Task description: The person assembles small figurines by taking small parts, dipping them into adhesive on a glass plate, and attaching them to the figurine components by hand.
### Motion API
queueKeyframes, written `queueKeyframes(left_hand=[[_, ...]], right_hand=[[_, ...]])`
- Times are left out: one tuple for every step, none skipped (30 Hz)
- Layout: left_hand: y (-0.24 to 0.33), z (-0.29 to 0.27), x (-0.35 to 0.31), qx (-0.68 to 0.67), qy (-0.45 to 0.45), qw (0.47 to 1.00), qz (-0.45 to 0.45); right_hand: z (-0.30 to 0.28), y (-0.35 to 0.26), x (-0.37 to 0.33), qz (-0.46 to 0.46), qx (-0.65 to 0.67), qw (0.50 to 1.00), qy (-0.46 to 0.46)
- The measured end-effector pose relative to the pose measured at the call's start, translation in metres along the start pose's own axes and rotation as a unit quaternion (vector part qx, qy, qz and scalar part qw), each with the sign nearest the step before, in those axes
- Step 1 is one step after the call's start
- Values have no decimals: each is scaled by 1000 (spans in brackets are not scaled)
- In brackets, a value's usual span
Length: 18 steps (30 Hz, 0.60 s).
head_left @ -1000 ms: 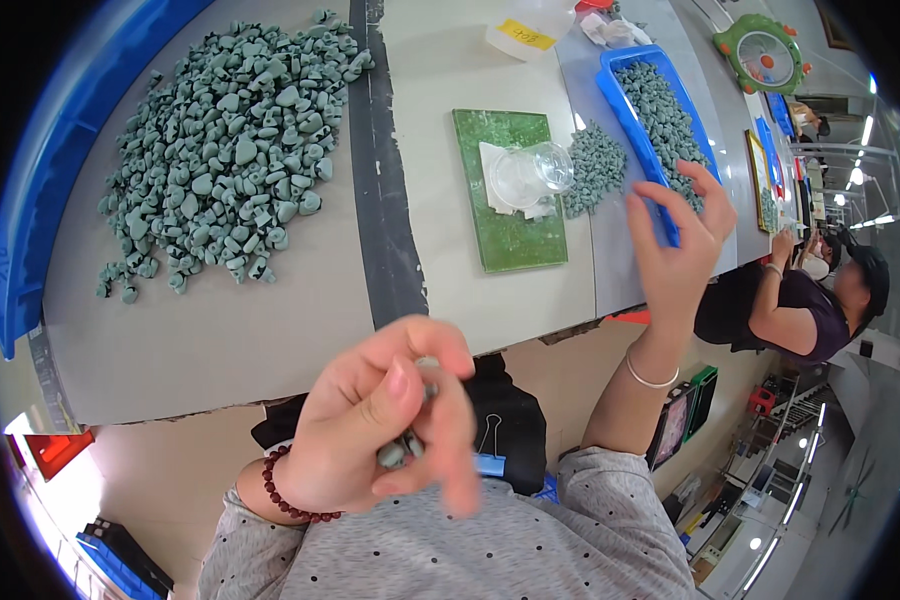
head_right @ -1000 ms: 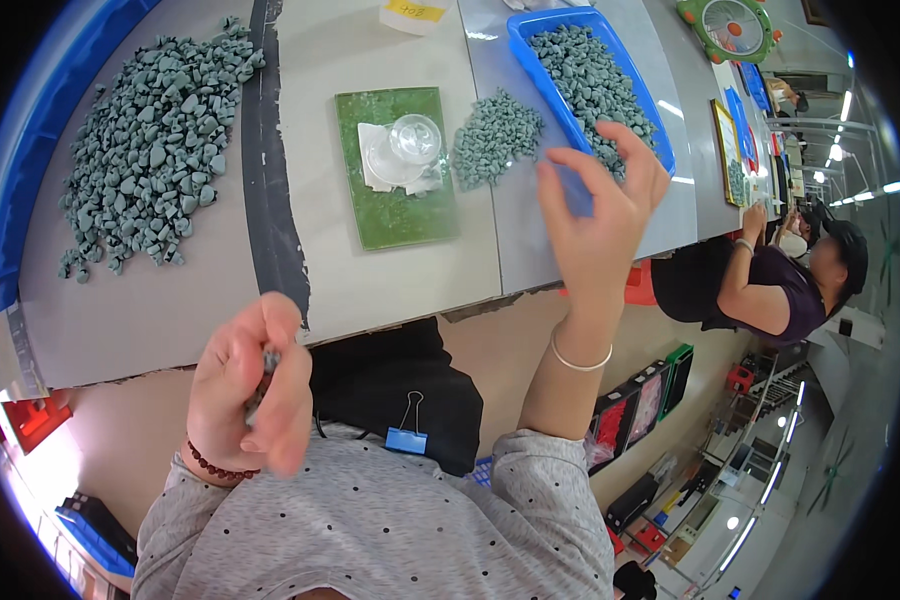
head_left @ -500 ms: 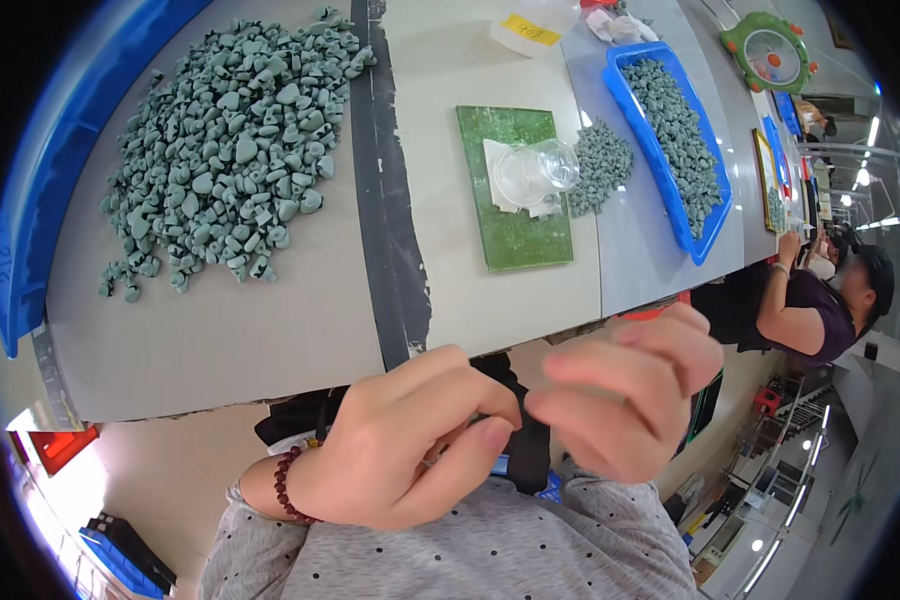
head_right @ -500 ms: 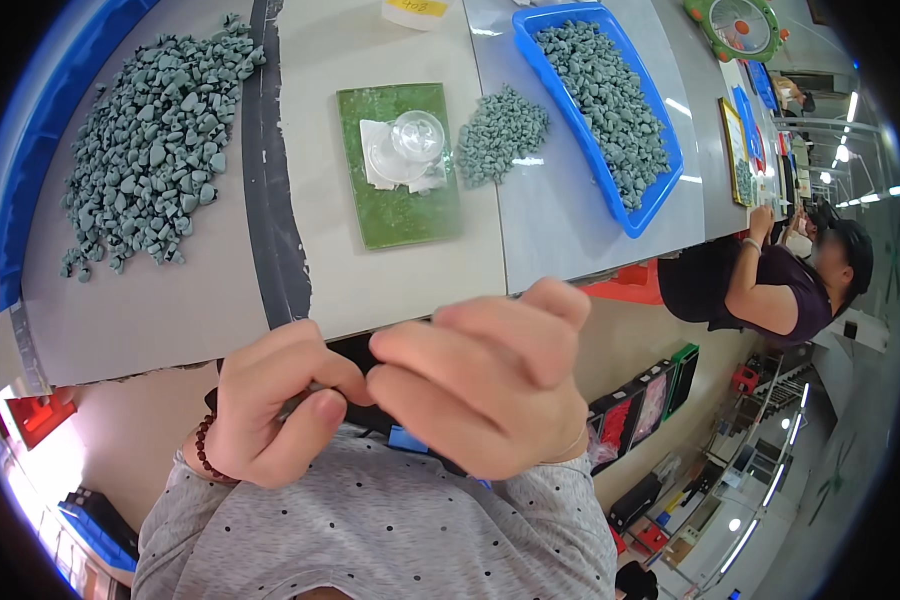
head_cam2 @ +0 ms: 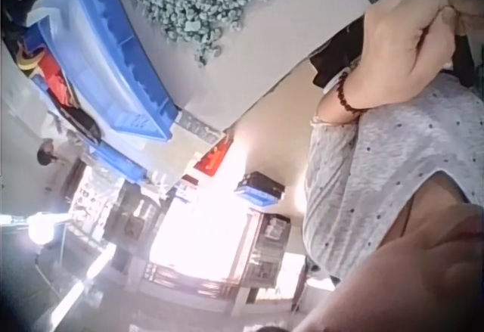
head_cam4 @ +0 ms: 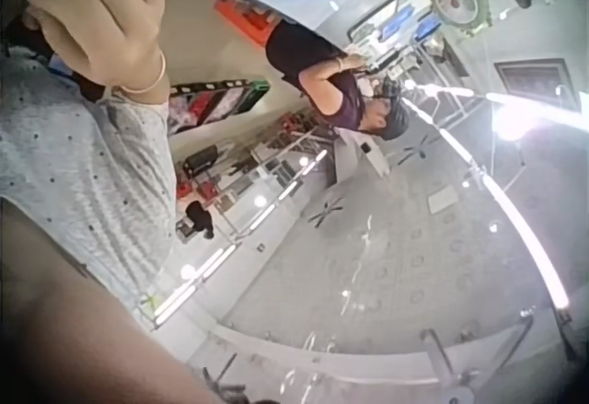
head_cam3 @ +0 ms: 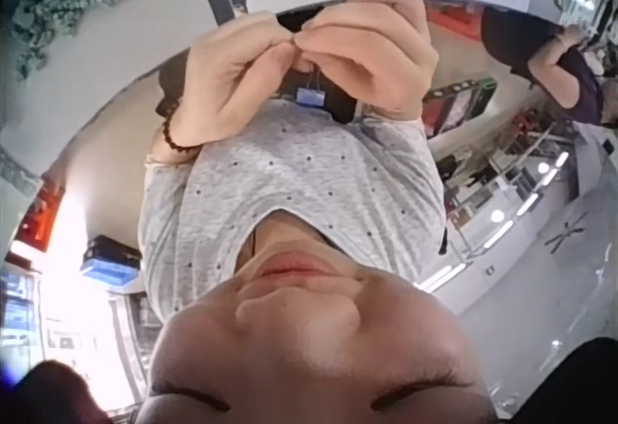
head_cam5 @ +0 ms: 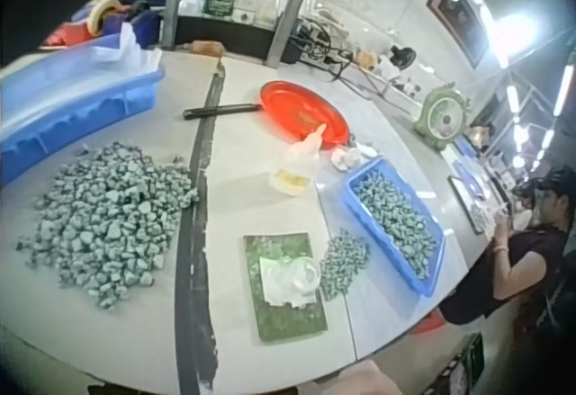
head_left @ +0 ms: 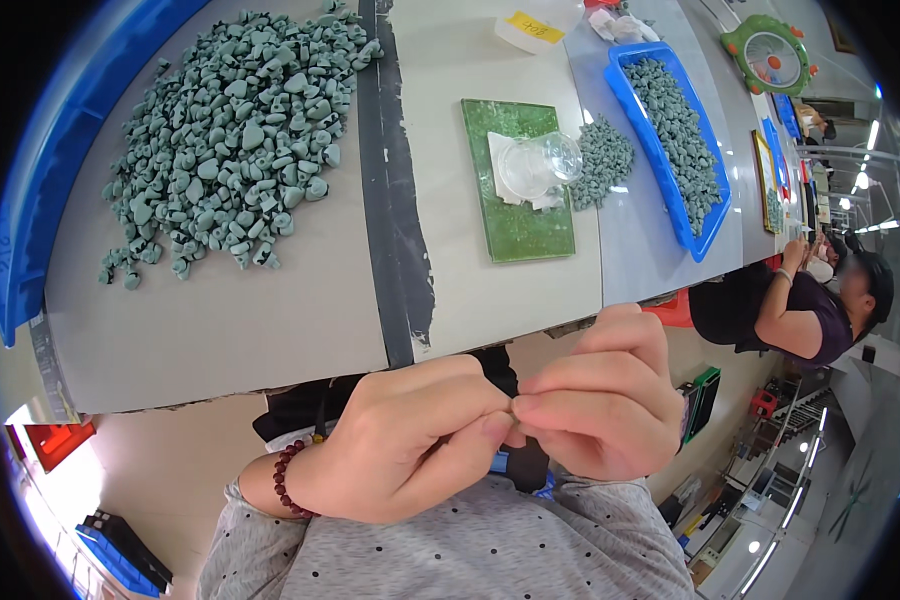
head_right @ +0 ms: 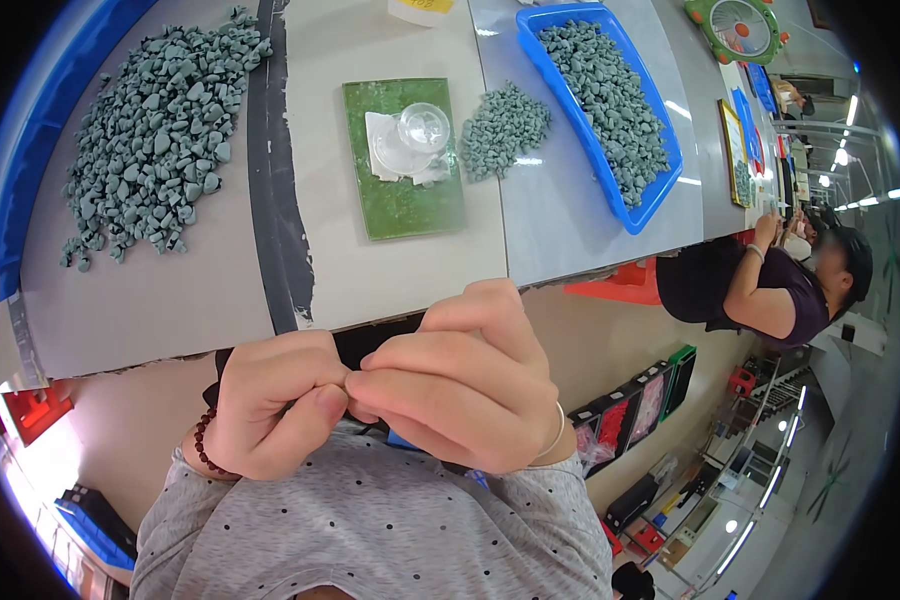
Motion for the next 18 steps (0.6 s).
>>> queueKeyframes(left_hand=[[0,1,0,-1,-1,1000,1],[2,2,0,10,-4,1000,15],[2,2,0,24,-5,999,29],[2,2,0,24,-3,999,28],[1,0,-1,41,4,999,29],[1,-1,-1,57,10,998,30],[1,-2,-1,57,11,998,31],[2,-2,-1,53,12,998,37],[2,-3,-2,50,14,998,43],[2,-5,-2,51,16,998,43],[1,-7,-1,52,14,998,40],[3,-7,-1,52,10,998,38],[4,-7,0,51,11,998,39],[5,-11,2,24,41,998,28],[4,-16,3,-3,70,997,16],[6,-17,3,-3,70,997,16],[2,-15,1,-54,40,998,-22],[-2,-11,-1,-105,10,993,-60]], right_hand=[[-2,0,1,-1,11,1000,6],[-3,-1,1,-1,9,1000,6],[-2,-2,1,-5,6,1000,5],[-2,-3,2,-9,3,1000,4],[-1,-3,2,-10,5,1000,3],[0,-5,3,-18,-18,1000,0],[1,-7,4,-27,-41,999,-3],[2,-8,4,-27,-40,999,-4],[3,-9,4,-36,-49,998,7],[3,-10,5,-45,-58,997,18],[3,-8,6,-46,-57,997,17],[1,-9,10,-62,-67,996,17],[-2,-9,13,-77,-77,994,18],[-8,-4,19,-69,-125,989,26],[-13,6,24,-59,-172,983,34],[-19,18,29,-85,-203,973,74],[-23,31,32,-111,-233,960,113],[-21,39,35,-112,-232,960,112]])
Point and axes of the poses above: each hand's wrist, its own x-axis towards the middle knuckle, its own z-axis out of the palm, y = z × x, the point moved 9 cm from there along x, towards the middle knuckle, and after that the axes turned 11 degrees about y, right-handed, at the moved point
